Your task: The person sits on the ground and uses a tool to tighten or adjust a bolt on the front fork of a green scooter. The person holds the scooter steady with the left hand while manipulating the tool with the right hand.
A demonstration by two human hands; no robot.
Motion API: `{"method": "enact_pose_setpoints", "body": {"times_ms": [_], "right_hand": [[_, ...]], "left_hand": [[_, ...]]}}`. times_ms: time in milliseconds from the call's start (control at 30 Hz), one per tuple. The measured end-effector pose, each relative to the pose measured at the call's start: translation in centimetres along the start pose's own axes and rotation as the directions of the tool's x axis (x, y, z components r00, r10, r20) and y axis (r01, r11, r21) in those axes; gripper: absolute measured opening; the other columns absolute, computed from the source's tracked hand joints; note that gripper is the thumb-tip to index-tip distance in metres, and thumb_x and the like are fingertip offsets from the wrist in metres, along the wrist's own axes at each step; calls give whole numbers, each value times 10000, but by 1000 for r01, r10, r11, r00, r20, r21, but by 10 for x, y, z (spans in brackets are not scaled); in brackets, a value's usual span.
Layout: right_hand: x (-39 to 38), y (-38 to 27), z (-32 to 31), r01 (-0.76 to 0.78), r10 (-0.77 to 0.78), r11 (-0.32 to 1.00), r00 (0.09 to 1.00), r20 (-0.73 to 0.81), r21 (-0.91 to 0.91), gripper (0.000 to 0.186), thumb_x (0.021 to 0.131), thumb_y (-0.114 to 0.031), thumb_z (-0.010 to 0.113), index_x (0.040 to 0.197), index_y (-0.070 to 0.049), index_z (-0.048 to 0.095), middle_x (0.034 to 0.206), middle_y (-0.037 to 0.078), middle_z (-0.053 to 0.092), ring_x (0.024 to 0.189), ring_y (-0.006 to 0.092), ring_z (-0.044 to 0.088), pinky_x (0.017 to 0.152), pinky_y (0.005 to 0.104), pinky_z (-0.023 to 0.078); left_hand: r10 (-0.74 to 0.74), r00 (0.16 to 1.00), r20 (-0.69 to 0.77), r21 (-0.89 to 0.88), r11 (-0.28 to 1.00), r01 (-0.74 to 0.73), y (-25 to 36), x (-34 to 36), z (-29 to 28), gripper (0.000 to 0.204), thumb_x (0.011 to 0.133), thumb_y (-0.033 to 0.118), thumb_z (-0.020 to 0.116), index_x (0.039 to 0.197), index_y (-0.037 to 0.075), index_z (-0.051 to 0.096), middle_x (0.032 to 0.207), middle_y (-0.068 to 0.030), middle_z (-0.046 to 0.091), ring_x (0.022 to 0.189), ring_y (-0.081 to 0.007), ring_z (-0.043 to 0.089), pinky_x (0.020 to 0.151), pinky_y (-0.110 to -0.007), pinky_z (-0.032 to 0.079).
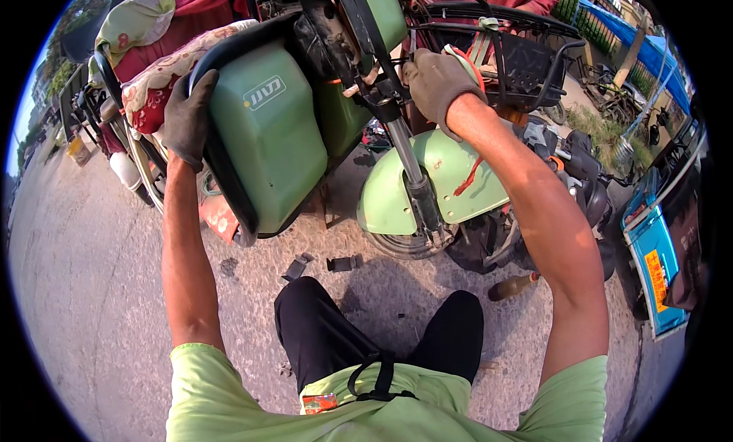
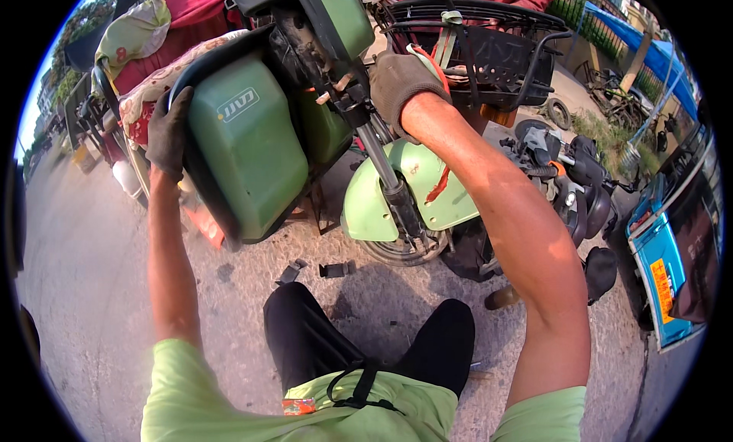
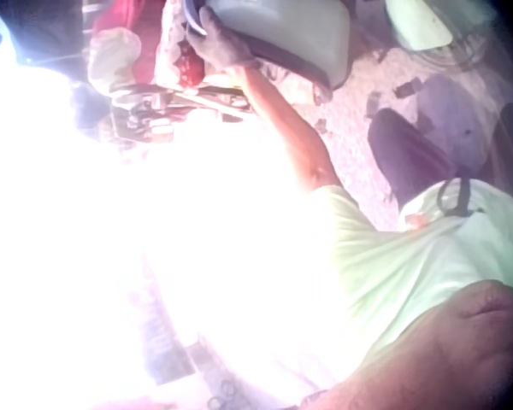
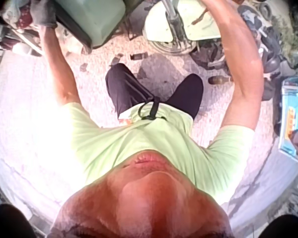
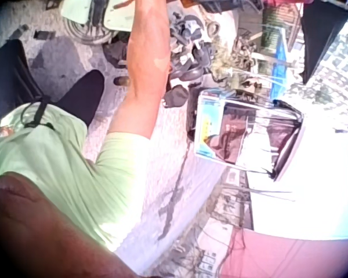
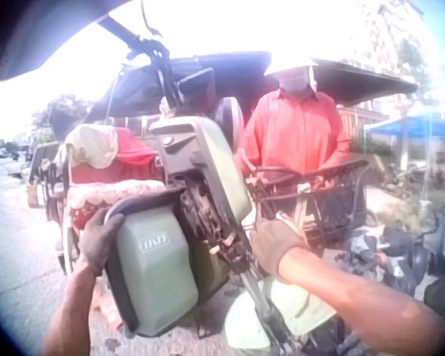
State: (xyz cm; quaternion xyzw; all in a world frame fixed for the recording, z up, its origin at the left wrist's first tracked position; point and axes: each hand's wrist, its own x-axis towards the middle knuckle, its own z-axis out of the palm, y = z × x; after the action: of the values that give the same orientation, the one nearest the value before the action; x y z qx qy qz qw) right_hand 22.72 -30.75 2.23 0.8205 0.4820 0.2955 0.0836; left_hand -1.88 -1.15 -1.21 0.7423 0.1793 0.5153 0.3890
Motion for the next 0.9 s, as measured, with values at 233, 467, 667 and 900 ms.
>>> {"method": "enact_pose_setpoints", "body": {"times_ms": [233, 467, 667, 900], "right_hand": [[8, -7, 20, 20, -29, 972, 999, -36, -233, 270, 1018, -188, 477, 1118, -31, 672, 1074, 180, 654, 961, 357, 676, 861, 432, 544], [-19, -25, -9, -233, 272, 931, 956, -107, 282, 232, 1002, -161, 505, 1130, -57, 667, 1132, 179, 646, 1072, 337, 650, 930, 418, 527], [-19, -11, 24, -233, 345, 803, 932, -109, 548, 277, 1037, -269, 500, 1093, -17, 600, 1030, 234, 668, 987, 445, 639, 860, 498, 503], [-34, -11, 52, -107, 320, 827, 897, -304, 552, 300, 1046, -265, 500, 1071, 23, 583, 971, 265, 637, 921, 433, 638, 787, 505, 499]], "left_hand": [[3, 1000, 3, -1, 1000, -3, -1, 2, -1, 643, 933, 441, 686, 1326, -58, 586, 1171, -176, 688, 1029, -217, 659, 921, -317, 499], [12, 1000, -4, 41, 999, -12, -8, 5, -3, 679, 925, 454, 691, 1355, -57, 567, 1200, -186, 681, 1063, -228, 659, 942, -323, 497], [11, 1000, -1, 31, 999, -11, -3, 2, 1, 674, 926, 448, 694, 1357, -54, 565, 1197, -180, 683, 1061, -226, 659, 939, -322, 500], [13, 1000, 0, -41, 999, -13, -3, 1, 1, 631, 930, 420, 702, 1336, -47, 581, 1153, -157, 691, 999, -199, 661, 901, -312, 511]]}}
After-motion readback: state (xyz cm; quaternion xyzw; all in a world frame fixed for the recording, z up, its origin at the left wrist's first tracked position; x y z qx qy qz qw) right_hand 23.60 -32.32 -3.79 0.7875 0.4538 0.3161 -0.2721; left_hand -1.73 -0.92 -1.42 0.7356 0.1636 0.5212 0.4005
